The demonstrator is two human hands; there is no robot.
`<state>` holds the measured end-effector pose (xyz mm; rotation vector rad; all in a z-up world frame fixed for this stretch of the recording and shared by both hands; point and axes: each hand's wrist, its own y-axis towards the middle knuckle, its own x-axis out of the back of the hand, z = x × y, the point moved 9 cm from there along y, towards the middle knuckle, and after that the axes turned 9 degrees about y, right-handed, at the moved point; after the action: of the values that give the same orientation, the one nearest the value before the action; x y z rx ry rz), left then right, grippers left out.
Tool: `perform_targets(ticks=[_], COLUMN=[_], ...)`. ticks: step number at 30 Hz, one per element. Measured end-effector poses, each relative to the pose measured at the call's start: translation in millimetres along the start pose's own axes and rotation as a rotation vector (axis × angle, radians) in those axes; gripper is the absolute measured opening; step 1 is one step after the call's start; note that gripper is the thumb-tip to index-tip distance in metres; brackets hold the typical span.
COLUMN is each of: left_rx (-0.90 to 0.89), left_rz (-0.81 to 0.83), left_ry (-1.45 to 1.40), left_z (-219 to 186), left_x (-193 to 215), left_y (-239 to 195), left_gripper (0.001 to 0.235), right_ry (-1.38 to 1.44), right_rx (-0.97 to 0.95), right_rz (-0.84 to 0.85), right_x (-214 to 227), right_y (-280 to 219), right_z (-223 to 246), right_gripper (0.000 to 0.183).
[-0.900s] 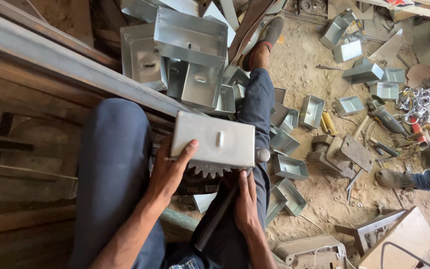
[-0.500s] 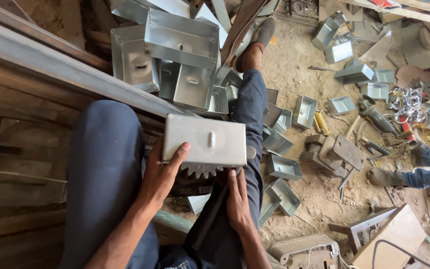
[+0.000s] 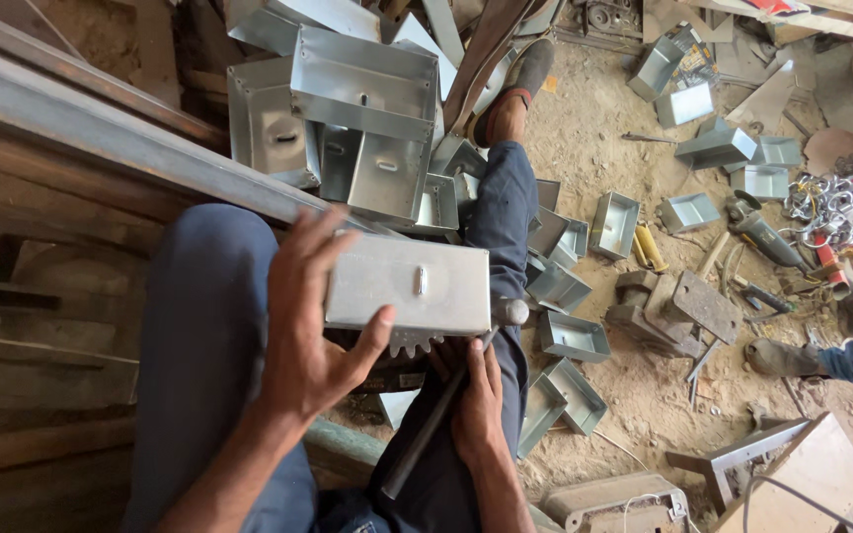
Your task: The person hammers a metal part into a slot on a metal box and then hammers a metal rod into a hole on the side of the box.
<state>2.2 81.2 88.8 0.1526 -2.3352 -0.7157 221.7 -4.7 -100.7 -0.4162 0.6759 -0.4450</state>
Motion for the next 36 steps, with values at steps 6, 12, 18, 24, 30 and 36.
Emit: perform_targets(ticks=[6,12,18,24,30,36], left_rx=[-0.354,-0.373,-0.305,-0.352,-0.408,-0.405], left_rz=[0.562,0.691,0.786,0.651,0.662,0.743], left_ry=[0.319,0.200,0.235,0.181,0.235,0.293], left_z=[-13,3,9,-1,-1,1], left_x=[-39,-43,-53,-40,-48,-54], left_y=[20,15,8,16,9,3], left_gripper=[0.068,0.077,0.084,0.078,0.086,0.086], right_ry=[-0.004,-0.010,0.008,-0.005,0.005,0.035], right_rx=[-0.017,-0.029,-0.042,-0.062,-0.053,-0.075], right_rz=[0.016,0.022,-0.008,-0.023,0.000,-0.023], right_x=[-6,-3,5,3,-2,-6], right_y=[-1,2,8,7,5,1], right_z=[3,1,-4,-3,2,3], right_gripper=[0.058,0.057,0.055,0.053,0.048,0.046])
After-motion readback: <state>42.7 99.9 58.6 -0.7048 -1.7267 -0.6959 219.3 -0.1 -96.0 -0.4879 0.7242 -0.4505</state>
